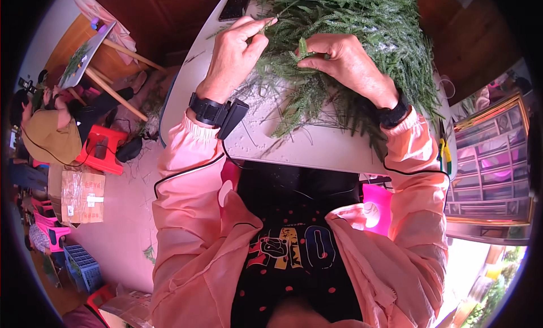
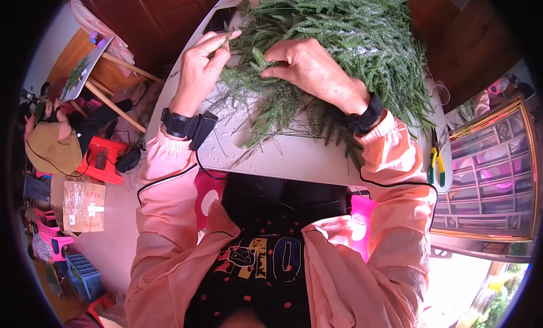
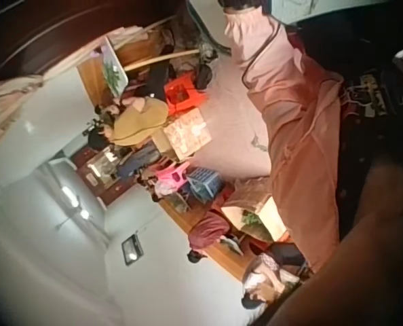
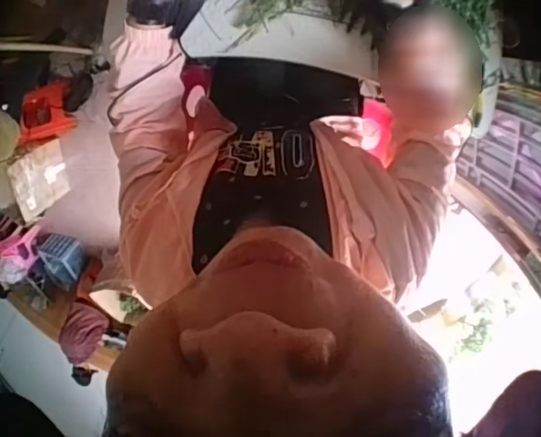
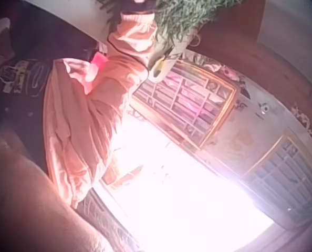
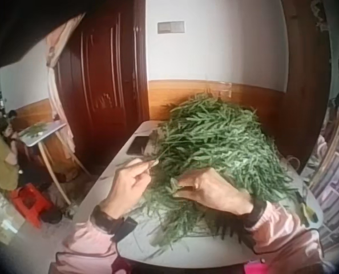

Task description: Trimming small sprigs of green plants using scissors at a workbench.

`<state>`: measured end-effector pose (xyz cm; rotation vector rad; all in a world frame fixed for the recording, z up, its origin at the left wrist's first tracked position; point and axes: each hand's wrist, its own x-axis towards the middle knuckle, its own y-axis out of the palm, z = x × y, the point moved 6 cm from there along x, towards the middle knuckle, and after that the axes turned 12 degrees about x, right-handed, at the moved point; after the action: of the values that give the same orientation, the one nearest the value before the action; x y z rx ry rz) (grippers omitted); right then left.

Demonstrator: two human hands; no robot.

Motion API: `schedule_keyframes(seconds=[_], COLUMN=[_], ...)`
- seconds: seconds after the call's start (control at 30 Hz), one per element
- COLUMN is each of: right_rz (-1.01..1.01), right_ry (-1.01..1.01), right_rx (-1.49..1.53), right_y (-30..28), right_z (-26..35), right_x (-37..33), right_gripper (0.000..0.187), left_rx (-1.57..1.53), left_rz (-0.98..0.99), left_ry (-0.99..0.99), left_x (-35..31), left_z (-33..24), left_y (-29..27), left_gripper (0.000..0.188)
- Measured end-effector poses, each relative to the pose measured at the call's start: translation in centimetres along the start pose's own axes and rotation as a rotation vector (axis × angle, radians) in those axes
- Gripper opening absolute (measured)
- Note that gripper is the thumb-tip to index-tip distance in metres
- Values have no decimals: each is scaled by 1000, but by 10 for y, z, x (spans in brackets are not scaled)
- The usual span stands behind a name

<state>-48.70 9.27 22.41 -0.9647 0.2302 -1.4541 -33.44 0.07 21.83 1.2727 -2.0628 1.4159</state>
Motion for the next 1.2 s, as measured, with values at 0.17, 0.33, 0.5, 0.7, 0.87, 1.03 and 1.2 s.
schedule_keyframes(seconds=[0.17, 0.33, 0.5, 0.7, 0.87, 1.03, 1.2], right_rz=[-154, -160, -133, -127, -88, -87, -174], right_ry=[-387, -350, -67, 42, 43, 109, 102], right_rx=[-150, -161, -8, 87, 431, 449, 537], right_y=[-5, -5, -9, -11, -5, -3, -3], right_z=[39, 23, 1, -14, -23, -29, -33], right_x=[0, -1, 4, 7, 8, 8, 9], right_gripper=[14, 13, 13, 16, 13, 10, 10], left_rx=[96, 107, -140, -142, -33, -45, 0], left_rz=[9, 73, 34, 185, 198, 120, 125], left_ry=[10, 117, 41, -9, 143, 199, 182], left_x=[-4, -3, -2, -4, -5, -7, -4], left_z=[4, -7, -1, -2, -17, -21, -23], left_y=[0, 5, 10, 17, 20, 20, 16], left_gripper=[28, 25, 20, 18, 12, 8, 8])
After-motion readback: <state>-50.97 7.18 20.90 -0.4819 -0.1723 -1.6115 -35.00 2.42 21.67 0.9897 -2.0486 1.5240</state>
